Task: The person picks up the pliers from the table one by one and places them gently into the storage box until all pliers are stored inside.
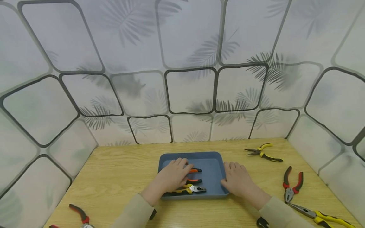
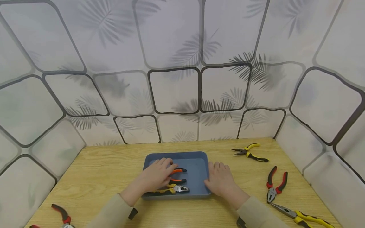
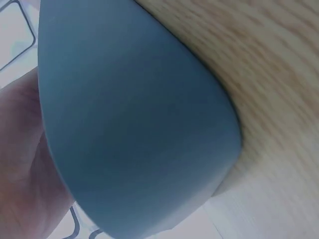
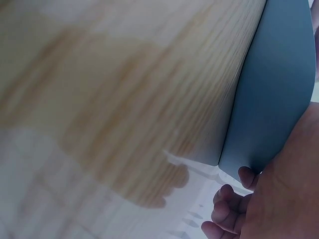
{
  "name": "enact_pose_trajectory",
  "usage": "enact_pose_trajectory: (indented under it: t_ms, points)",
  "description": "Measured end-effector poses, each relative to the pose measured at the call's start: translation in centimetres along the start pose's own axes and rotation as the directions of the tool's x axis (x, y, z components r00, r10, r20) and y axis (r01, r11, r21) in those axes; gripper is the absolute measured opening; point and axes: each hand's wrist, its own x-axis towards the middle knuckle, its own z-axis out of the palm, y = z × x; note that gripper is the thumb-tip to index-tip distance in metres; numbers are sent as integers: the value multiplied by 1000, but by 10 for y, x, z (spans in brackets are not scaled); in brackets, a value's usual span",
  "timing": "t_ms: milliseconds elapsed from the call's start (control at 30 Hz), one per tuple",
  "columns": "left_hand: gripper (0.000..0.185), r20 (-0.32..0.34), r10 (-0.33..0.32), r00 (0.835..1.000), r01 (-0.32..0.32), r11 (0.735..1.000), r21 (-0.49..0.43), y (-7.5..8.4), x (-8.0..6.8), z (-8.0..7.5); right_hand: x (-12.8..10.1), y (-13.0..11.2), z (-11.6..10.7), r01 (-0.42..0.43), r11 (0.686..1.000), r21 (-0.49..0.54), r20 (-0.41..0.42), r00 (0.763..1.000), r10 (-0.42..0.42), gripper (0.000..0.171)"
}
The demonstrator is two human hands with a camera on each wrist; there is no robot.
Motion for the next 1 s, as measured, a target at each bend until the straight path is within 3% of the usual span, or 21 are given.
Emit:
enact_pose_trajectory:
  t_ms: [1000]
  points:
    - [45,6,-41,999,41,999,23,-4,-8,-4,-3,-1,-3,32,999,-44,-34,999,-33,53]
